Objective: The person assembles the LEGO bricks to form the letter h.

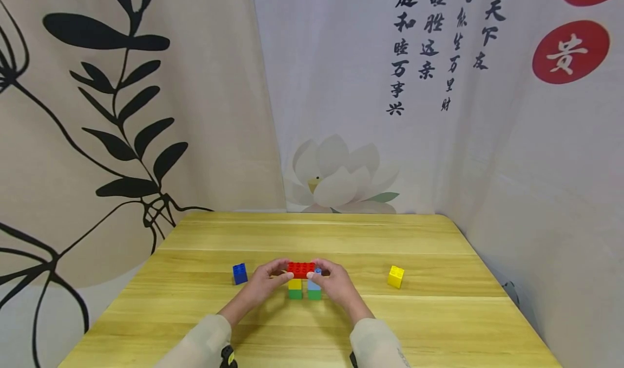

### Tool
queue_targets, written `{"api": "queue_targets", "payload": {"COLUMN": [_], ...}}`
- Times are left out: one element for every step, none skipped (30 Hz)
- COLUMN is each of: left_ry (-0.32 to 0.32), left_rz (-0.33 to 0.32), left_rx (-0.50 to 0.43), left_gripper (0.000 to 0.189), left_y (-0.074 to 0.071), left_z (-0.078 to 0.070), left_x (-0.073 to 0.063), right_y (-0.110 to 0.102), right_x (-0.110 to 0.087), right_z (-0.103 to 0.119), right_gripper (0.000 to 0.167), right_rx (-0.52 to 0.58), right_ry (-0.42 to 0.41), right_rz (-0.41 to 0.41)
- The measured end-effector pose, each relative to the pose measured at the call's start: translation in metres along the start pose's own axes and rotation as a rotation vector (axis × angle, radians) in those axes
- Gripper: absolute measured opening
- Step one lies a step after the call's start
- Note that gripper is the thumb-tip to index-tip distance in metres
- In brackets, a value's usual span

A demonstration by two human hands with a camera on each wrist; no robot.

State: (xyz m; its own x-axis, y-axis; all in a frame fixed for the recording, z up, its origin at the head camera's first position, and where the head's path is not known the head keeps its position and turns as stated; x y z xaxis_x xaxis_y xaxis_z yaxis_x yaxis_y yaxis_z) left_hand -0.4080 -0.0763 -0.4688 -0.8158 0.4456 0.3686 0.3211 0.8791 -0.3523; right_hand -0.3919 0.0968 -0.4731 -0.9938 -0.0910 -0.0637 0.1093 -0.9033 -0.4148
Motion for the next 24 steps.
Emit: {"api": "queue_targets", "payload": {"left_ry": [0.003,0.003,0.005,0.001,0.001,-0.002,-0.003,-0.005,-0.007,-0.011,-0.014,-0.019,-0.023,-0.029,-0.032,-0.033,-0.034,-0.033,-0.031,-0.029,-0.028,-0.029,-0.031,-0.034], "left_rz": [0.002,0.003,0.005,0.006,0.006,0.004,0.003,0.001,-0.002,-0.005,-0.006,-0.006,-0.005,-0.003,-0.001,0.001,0.004,0.007,0.011,0.013,0.015,0.016,0.017,0.018], "left_rx": [-0.002,-0.002,0.000,0.002,0.001,0.000,-0.002,-0.002,-0.003,-0.004,-0.002,0.004,0.008,0.013,0.015,0.019,0.021,0.022,0.023,0.023,0.024,0.025,0.027,0.028], "left_gripper": [0.035,0.035,0.035,0.035,0.035,0.035,0.036,0.036,0.037,0.038,0.038,0.039,0.040,0.041,0.041,0.042,0.043,0.044,0.044,0.043,0.043,0.043,0.042,0.042], "left_y": [0.000,-0.001,-0.001,-0.002,-0.002,-0.001,-0.001,-0.001,0.000,0.000,0.000,0.001,0.001,0.001,0.001,0.000,0.000,0.000,0.000,-0.001,-0.001,-0.001,-0.001,-0.001], "left_z": [-0.006,-0.012,-0.015,-0.017,-0.017,-0.015,-0.013,-0.009,-0.003,0.002,0.007,0.012,0.017,0.020,0.022,0.023,0.023,0.023,0.023,0.022,0.022,0.022,0.022,0.022], "left_x": [-0.001,-0.002,-0.003,-0.003,-0.003,-0.003,-0.003,-0.002,-0.001,0.000,0.001,0.002,0.003,0.004,0.004,0.005,0.005,0.005,0.006,0.006,0.006,0.006,0.006,0.006], "right_y": [0.000,0.000,0.000,0.000,0.000,0.000,0.000,0.000,0.001,0.001,0.001,0.000,0.000,0.000,0.000,0.000,0.000,0.000,-0.001,-0.001,-0.001,-0.001,-0.001,0.000], "right_x": [0.000,0.000,0.000,0.000,0.000,0.000,0.000,0.000,0.000,0.000,0.000,0.000,0.000,0.000,0.000,0.000,0.000,0.000,0.000,0.000,0.000,0.000,0.000,0.000], "right_z": [0.000,0.000,0.000,0.000,0.000,0.000,0.000,0.000,0.000,0.000,0.000,0.000,0.000,0.000,0.000,-0.001,-0.001,-0.001,-0.001,-0.001,-0.001,-0.001,-0.001,-0.001], "right_gripper": [0.040,0.040,0.040,0.040,0.039,0.039,0.039,0.038,0.038,0.038,0.038,0.038,0.038,0.038,0.038,0.038,0.038,0.038,0.038,0.038,0.038,0.038,0.038,0.037], "right_rx": [-0.001,-0.001,-0.003,-0.004,-0.005,-0.005,-0.005,-0.005,-0.004,-0.004,-0.003,-0.002,-0.001,-0.001,-0.001,-0.003,-0.004,-0.006,-0.007,-0.005,-0.005,-0.004,-0.001,0.002], "right_ry": [-0.002,-0.003,-0.005,-0.005,-0.006,-0.007,-0.006,-0.007,-0.007,-0.006,-0.006,-0.005,-0.004,-0.004,-0.001,0.000,0.001,0.003,0.003,0.004,0.004,0.004,0.005,0.006], "right_rz": [0.000,-0.001,-0.002,-0.003,-0.003,-0.004,-0.005,-0.006,-0.008,-0.008,-0.008,-0.009,-0.009,-0.008,-0.008,-0.009,-0.011,-0.013,-0.016,-0.016,-0.017,-0.016,-0.015,-0.014]}}
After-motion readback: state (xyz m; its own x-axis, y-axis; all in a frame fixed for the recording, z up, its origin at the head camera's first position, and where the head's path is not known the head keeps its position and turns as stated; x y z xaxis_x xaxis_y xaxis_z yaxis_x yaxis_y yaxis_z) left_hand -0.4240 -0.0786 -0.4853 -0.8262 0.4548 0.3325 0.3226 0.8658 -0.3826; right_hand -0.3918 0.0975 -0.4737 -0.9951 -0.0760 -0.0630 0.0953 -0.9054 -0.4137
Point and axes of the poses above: each hand's wrist, its own x-axis towards the middle knuckle, its own y-axis out of the palm, z = x × y, the point moved 9 cm from there along x, towards the middle knuckle, and after that the axes turned 12 degrees about y, right-handed, at the moved point
